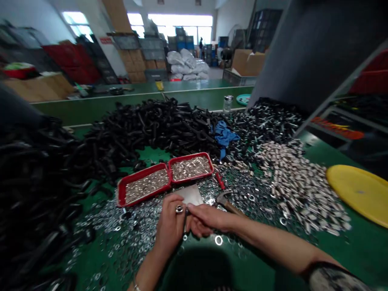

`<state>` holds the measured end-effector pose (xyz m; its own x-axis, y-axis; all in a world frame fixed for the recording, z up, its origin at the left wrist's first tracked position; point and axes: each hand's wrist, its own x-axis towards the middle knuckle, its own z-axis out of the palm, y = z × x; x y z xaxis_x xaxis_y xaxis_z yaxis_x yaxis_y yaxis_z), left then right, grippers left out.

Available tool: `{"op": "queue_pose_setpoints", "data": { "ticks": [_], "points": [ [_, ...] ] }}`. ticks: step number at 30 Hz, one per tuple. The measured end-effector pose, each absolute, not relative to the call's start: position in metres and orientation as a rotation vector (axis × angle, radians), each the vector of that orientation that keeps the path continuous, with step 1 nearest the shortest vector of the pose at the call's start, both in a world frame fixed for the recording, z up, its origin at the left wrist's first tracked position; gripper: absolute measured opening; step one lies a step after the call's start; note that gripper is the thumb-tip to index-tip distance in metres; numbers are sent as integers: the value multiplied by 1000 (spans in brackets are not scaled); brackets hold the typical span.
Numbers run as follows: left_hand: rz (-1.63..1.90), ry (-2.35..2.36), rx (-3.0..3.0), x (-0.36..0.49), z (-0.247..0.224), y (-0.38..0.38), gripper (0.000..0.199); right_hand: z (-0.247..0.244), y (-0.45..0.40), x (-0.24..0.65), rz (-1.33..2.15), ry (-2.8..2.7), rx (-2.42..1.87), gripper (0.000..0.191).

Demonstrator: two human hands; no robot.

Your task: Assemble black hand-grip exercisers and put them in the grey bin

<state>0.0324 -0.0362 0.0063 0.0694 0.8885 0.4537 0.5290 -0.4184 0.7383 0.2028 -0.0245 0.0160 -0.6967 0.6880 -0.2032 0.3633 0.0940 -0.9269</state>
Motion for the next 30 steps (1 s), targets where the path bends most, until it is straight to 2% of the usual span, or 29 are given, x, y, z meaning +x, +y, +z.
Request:
{"op": "queue_pose_setpoints", "data": {
  "ticks": [4,6,8,10,13,15,19,21,23,27,30],
  "points": [
    [1303,1506,1738,36,10,-42,17,13,-31,203,1141,-1996,-1264,51],
    [1310,1482,1783,35,12,-46,16,13,-35,203,1291,-1956,-1256,54],
    [1249,1386,1904,33,13,-50,15,13,-38,202,1651,-1913,-1160,63],
    [1225,1364,1877,33,12,-52,16,15,-39,202,1770,-1875,-1087,59],
    [1287,1492,1593,37,7,-53,20,16,-40,199,1362,-1859,-1124,35],
    [1309,1556,1523,39,3,-53,20,15,-43,195,1217,-1790,-1137,32],
    [1282,1506,1808,33,1,-56,14,8,-50,188,1837,-1409,-1002,32],
    [1201,1449,1922,28,3,-53,14,5,-51,188,1988,-1334,-961,35],
    [1018,1439,2012,25,5,-44,15,5,-50,192,1851,-1552,-1074,35],
    [422,1403,2285,31,7,-15,13,13,-40,214,1147,-2074,-1377,23],
    [257,1406,2430,38,12,6,17,22,-33,244,1075,-2146,-1354,26]
  ]
}}
